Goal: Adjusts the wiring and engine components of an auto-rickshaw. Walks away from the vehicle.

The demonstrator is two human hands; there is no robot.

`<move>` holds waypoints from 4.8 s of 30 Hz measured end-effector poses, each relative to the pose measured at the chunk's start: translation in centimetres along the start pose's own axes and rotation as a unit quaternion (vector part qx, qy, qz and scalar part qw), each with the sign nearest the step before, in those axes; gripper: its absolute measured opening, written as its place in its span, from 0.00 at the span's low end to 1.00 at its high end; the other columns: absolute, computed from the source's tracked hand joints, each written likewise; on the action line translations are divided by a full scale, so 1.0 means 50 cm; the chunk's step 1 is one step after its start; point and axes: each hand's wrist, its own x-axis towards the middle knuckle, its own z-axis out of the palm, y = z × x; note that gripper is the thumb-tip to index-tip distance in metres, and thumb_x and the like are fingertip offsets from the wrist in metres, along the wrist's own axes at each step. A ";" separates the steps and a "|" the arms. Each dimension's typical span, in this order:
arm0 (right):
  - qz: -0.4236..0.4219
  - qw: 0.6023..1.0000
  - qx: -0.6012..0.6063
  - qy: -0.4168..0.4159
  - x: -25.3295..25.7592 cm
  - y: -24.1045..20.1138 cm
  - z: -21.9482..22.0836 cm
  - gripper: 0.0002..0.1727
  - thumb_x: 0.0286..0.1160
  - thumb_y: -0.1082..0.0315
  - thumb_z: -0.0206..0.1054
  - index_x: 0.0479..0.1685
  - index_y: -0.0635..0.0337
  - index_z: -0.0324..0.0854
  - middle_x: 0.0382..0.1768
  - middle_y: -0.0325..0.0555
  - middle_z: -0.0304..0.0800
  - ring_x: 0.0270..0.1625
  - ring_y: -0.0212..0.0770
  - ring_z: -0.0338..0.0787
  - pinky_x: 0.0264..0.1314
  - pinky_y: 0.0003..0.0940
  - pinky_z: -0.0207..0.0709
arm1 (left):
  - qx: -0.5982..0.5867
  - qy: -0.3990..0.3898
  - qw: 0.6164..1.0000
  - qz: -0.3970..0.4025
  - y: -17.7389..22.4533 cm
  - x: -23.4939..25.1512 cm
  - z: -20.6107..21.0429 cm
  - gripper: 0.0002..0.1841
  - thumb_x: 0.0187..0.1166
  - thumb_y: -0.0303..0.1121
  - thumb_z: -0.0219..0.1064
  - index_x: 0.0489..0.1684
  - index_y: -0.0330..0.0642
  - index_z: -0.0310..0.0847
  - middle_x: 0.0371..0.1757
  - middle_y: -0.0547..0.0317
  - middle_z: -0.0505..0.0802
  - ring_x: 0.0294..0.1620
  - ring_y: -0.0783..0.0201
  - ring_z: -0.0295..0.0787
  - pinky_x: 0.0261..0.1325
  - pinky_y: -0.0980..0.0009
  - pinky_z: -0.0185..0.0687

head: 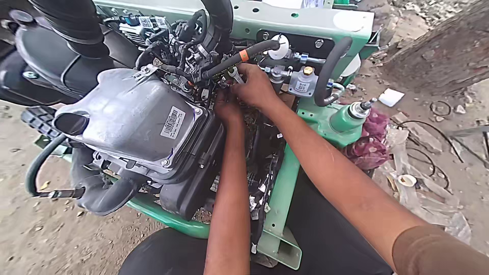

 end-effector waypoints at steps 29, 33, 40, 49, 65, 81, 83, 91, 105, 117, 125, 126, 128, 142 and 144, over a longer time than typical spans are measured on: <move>-0.210 0.972 0.100 -0.022 0.078 0.096 0.024 0.06 0.57 0.65 0.83 0.27 0.54 0.93 0.39 0.39 0.95 0.45 0.32 0.90 0.51 0.39 0.84 | 0.017 0.005 0.999 -0.032 0.009 -0.008 0.006 0.06 0.83 0.26 0.66 0.44 0.35 0.88 0.36 0.54 0.93 0.38 0.63 0.91 0.47 0.62 0.91; -0.221 0.968 0.118 0.013 0.078 0.103 0.037 0.06 0.54 0.64 0.84 0.23 0.53 0.92 0.35 0.37 0.94 0.41 0.32 0.89 0.47 0.39 0.83 | 0.019 0.007 0.999 -0.030 0.008 -0.008 0.007 0.06 0.83 0.25 0.65 0.43 0.36 0.89 0.35 0.56 0.93 0.37 0.64 0.91 0.45 0.63 0.90; -0.208 0.964 0.160 0.038 0.072 0.105 0.051 0.06 0.52 0.66 0.84 0.21 0.53 0.92 0.36 0.37 0.94 0.43 0.32 0.89 0.49 0.38 0.82 | 0.042 0.018 0.999 -0.009 0.008 -0.008 0.011 0.06 0.83 0.24 0.63 0.40 0.36 0.87 0.31 0.57 0.92 0.34 0.66 0.90 0.42 0.65 0.89; -0.203 0.965 0.164 0.030 0.070 0.101 0.047 0.07 0.52 0.66 0.83 0.19 0.54 0.90 0.32 0.38 0.91 0.41 0.33 0.88 0.47 0.37 0.81 | 0.048 0.015 0.999 0.018 0.003 -0.011 0.011 0.05 0.81 0.23 0.65 0.39 0.36 0.87 0.31 0.57 0.92 0.34 0.66 0.90 0.43 0.65 0.89; -0.213 0.958 0.183 0.065 0.061 0.101 0.055 0.06 0.50 0.68 0.83 0.18 0.55 0.90 0.30 0.37 0.91 0.38 0.32 0.86 0.44 0.37 0.80 | 0.000 0.004 1.000 0.006 0.017 -0.013 0.011 0.04 0.81 0.22 0.65 0.40 0.34 0.87 0.33 0.56 0.92 0.36 0.65 0.90 0.44 0.65 0.89; -0.150 0.984 0.091 0.003 0.046 0.066 0.015 0.03 0.59 0.66 0.77 0.25 0.54 0.90 0.31 0.38 0.89 0.37 0.33 0.86 0.43 0.40 0.80 | -0.058 -0.011 0.998 0.020 0.013 -0.009 0.010 0.09 0.79 0.22 0.67 0.53 0.32 0.84 0.44 0.51 0.93 0.48 0.61 0.91 0.55 0.61 0.89; -0.139 0.988 0.070 -0.003 0.020 0.049 -0.007 0.11 0.76 0.64 0.66 0.27 0.55 0.89 0.32 0.40 0.87 0.38 0.34 0.86 0.45 0.39 0.79 | -0.082 -0.030 0.996 0.010 0.020 -0.014 0.010 0.15 0.78 0.21 0.67 0.62 0.31 0.78 0.49 0.50 0.93 0.51 0.61 0.91 0.58 0.61 0.89; 0.002 0.986 -0.114 -0.122 -0.026 -0.039 -0.070 0.08 0.79 0.61 0.72 0.40 0.56 0.91 0.29 0.43 0.93 0.27 0.39 0.91 0.36 0.44 0.88 | -0.094 -0.093 0.991 -0.004 0.017 -0.005 0.007 0.25 0.71 0.18 0.67 0.67 0.37 0.67 0.52 0.55 0.85 0.50 0.66 0.84 0.53 0.66 0.86; 0.063 0.961 -0.231 -0.139 -0.006 -0.115 -0.033 0.14 0.85 0.57 0.63 0.47 0.55 0.92 0.34 0.47 0.92 0.34 0.43 0.89 0.43 0.50 0.83 | -0.025 -0.104 0.994 0.005 -0.003 -0.004 0.001 0.49 0.72 0.29 0.75 0.91 0.32 0.41 0.76 0.38 0.78 0.72 0.57 0.81 0.75 0.60 0.81; 0.045 0.938 -0.305 -0.158 0.001 -0.126 -0.013 0.13 0.80 0.59 0.67 0.49 0.59 0.89 0.45 0.55 0.92 0.49 0.53 0.91 0.54 0.62 0.81 | 0.091 -0.111 0.989 -0.017 0.022 -0.014 -0.004 0.58 0.60 0.29 0.81 0.93 0.38 0.39 0.78 0.42 0.79 0.76 0.53 0.80 0.76 0.51 0.80; -0.022 0.806 -0.531 -0.260 0.012 -0.177 -0.028 0.20 0.89 0.53 0.58 0.54 0.62 0.85 0.52 0.64 0.89 0.60 0.66 0.88 0.59 0.73 0.75 | 0.128 -0.103 0.986 0.007 0.035 -0.021 0.001 0.60 0.53 0.20 0.76 0.92 0.31 0.35 0.84 0.35 0.71 0.82 0.48 0.72 0.80 0.54 0.75; -0.035 0.787 -0.555 -0.269 0.019 -0.181 -0.030 0.21 0.90 0.52 0.57 0.54 0.61 0.84 0.51 0.64 0.89 0.60 0.66 0.87 0.58 0.72 0.75 | 0.110 -0.106 0.988 0.017 0.035 -0.018 0.002 0.60 0.52 0.19 0.76 0.92 0.30 0.35 0.85 0.36 0.69 0.84 0.51 0.70 0.83 0.57 0.71; -0.088 0.757 -0.587 -0.274 0.025 -0.179 -0.036 0.17 0.88 0.55 0.59 0.52 0.60 0.86 0.52 0.61 0.89 0.62 0.63 0.87 0.61 0.68 0.75 | 0.085 -0.116 0.989 0.022 0.029 -0.016 0.003 0.61 0.49 0.18 0.75 0.92 0.31 0.35 0.86 0.38 0.68 0.85 0.54 0.68 0.84 0.60 0.69; -0.220 0.711 -0.636 -0.202 -0.004 -0.168 -0.050 0.12 0.87 0.71 0.56 0.55 0.62 0.85 0.54 0.64 0.88 0.63 0.67 0.86 0.62 0.66 0.77 | 0.048 -0.126 0.991 -0.010 0.017 -0.012 0.003 0.49 0.55 0.20 0.75 0.85 0.35 0.51 0.67 0.42 0.85 0.60 0.57 0.88 0.59 0.58 0.89; -0.212 0.746 -0.602 -0.189 -0.033 -0.159 -0.046 0.11 0.85 0.72 0.57 0.47 0.65 0.86 0.51 0.64 0.89 0.59 0.68 0.88 0.53 0.68 0.79 | 0.036 -0.125 0.991 -0.003 0.017 -0.023 0.001 0.46 0.63 0.25 0.78 0.86 0.34 0.54 0.69 0.44 0.85 0.65 0.59 0.87 0.68 0.59 0.87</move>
